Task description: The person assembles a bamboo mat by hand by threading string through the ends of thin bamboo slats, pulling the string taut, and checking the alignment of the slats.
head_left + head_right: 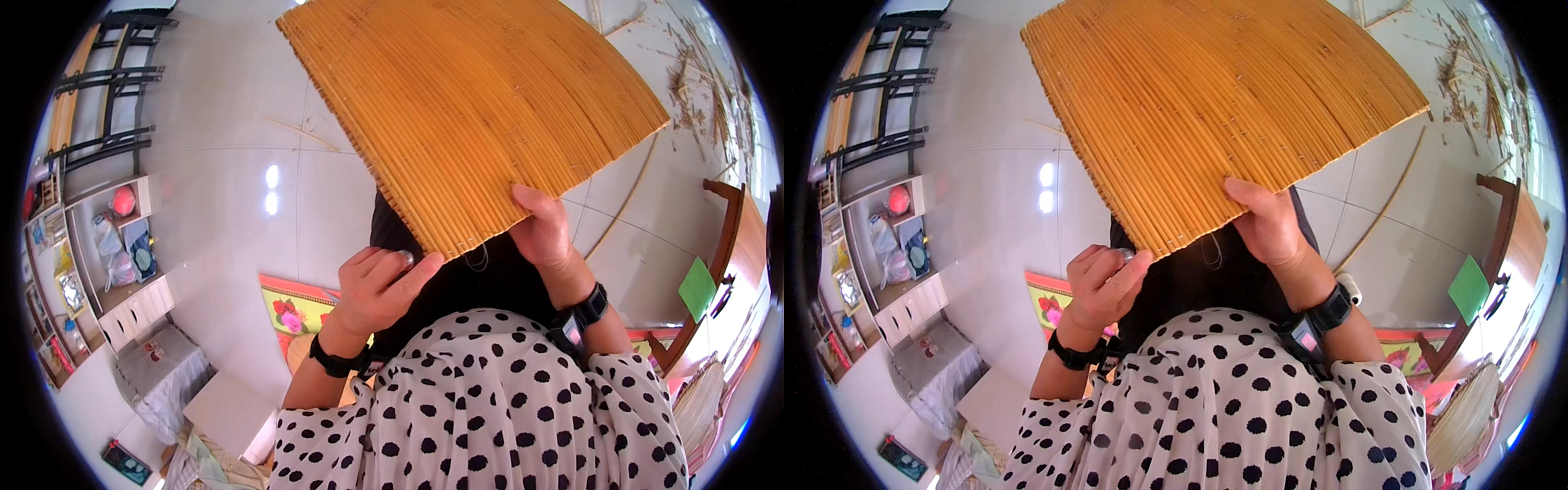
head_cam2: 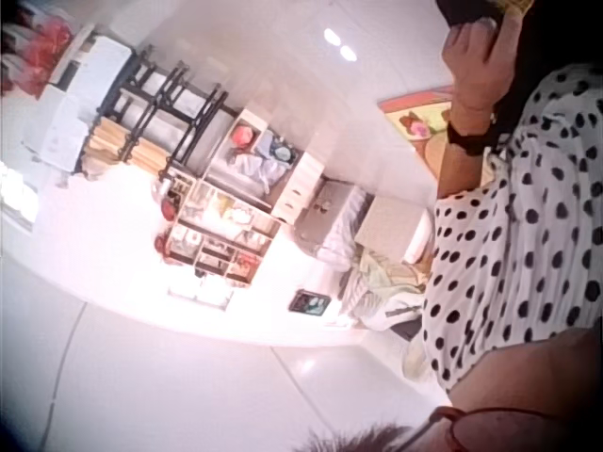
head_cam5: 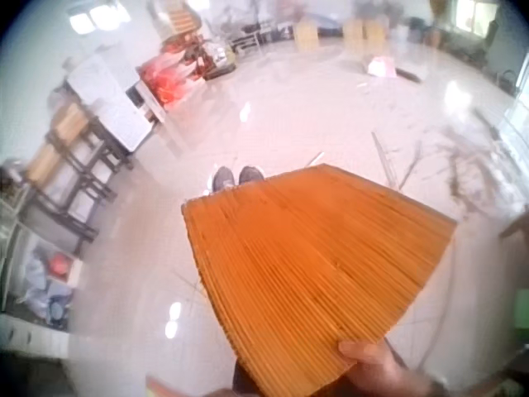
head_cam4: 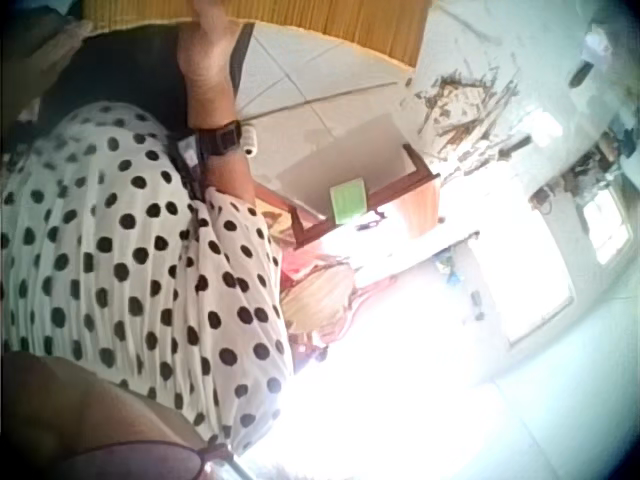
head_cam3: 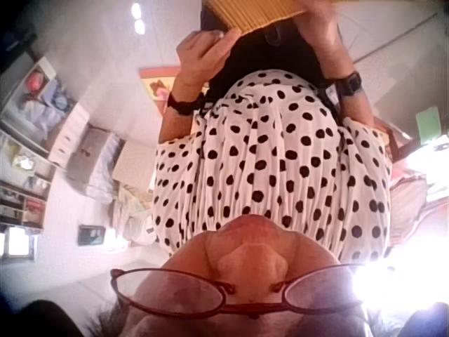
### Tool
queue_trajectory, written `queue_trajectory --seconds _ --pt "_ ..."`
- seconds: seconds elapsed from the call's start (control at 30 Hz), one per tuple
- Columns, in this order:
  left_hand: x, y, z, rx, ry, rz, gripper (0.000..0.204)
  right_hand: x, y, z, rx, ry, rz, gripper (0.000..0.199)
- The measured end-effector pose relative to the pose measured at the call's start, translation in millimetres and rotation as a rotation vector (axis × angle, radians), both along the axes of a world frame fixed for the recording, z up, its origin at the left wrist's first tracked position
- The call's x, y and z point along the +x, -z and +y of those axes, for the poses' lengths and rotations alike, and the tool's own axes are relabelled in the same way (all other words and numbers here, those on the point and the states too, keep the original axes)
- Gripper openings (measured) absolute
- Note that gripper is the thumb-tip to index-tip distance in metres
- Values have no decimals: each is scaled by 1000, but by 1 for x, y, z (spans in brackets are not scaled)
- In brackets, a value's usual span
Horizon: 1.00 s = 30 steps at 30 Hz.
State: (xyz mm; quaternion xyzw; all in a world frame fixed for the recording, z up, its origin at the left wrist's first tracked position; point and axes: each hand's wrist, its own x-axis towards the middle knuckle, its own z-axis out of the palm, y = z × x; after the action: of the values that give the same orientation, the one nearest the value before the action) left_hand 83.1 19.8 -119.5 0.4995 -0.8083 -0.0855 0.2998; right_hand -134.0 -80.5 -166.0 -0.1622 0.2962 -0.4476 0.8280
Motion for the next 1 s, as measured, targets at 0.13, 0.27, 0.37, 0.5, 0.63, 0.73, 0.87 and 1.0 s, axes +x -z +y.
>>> queue_trajectory --seconds 0.13,0.27,0.37,0.5,0.63,0.73,0.87,1.0 --pt "1 -3 0 12 -13 -62 46 0 3 0 -19 -19 23 48" --pt "-5 -14 0 107 -19 -52 42 3 -3 -1 -31 -23 122 36" --pt "-8 -21 3 216 15 -49 37 -4 -10 -2 -102 -100 275 28" --pt "-16 -37 -3 231 29 61 32 -15 -25 0 -106 -197 371 24" --pt "-38 -24 -17 234 -2 294 29 -17 -35 4 -38 -213 395 23" --pt "-52 -16 -24 239 68 330 21 -21 -36 5 -51 -247 445 22" --pt "-54 -5 -23 262 125 337 15 -26 -34 7 -103 -324 470 23" --pt "-57 0 -21 226 131 323 15 -33 -39 13 -116 -470 618 24"
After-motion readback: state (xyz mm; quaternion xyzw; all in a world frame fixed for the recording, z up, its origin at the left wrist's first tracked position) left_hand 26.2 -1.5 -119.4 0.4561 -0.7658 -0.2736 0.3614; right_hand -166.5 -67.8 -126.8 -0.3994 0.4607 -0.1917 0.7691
